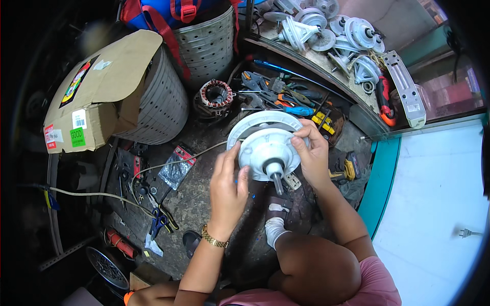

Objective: The person uses a power drill on a washing machine gearbox, then handles a gasket and uses pliers to manipulate components on the gearbox assembly.

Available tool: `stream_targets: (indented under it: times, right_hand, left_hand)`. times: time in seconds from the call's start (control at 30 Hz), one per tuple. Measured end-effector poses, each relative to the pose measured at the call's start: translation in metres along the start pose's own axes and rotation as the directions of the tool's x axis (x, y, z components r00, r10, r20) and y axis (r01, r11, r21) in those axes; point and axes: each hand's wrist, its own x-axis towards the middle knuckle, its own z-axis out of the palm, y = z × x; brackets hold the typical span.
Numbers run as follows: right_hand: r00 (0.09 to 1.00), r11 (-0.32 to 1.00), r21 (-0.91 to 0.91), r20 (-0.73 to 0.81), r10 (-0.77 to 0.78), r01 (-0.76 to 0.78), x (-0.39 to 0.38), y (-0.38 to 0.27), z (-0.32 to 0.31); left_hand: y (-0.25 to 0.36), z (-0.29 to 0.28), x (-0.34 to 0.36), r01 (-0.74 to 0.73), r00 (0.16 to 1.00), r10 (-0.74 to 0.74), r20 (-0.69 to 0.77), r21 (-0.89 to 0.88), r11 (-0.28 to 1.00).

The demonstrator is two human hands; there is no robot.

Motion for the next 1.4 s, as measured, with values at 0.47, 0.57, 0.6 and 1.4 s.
stream_targets:
  times: [0.47, 0.57, 0.6, 1.4]
  right_hand:
    - [0.934, 0.968, 0.022, 0.268, 0.236, -0.251, 0.015, 0.034, 0.001]
    - [0.903, 0.958, 0.074, 0.359, 0.235, -0.278, 0.015, 0.034, 0.002]
    - [0.915, 0.968, 0.065, 0.346, 0.206, -0.243, 0.015, 0.035, 0.003]
    - [0.751, 0.809, -0.238, 0.572, -0.33, 0.537, 0.035, -0.059, 0.02]
  left_hand:
    - [-0.07, 0.025, -0.01, 0.455, 0.881, -0.465, 0.087, -0.427, 0.782]
    - [-0.07, 0.019, -0.007, 0.481, 0.867, -0.489, 0.097, -0.425, 0.767]
    - [-0.069, 0.018, -0.008, 0.479, 0.867, -0.491, 0.09, -0.426, 0.767]
    - [-0.063, 0.011, -0.015, 0.183, 0.955, -0.28, -0.095, -0.555, 0.812]
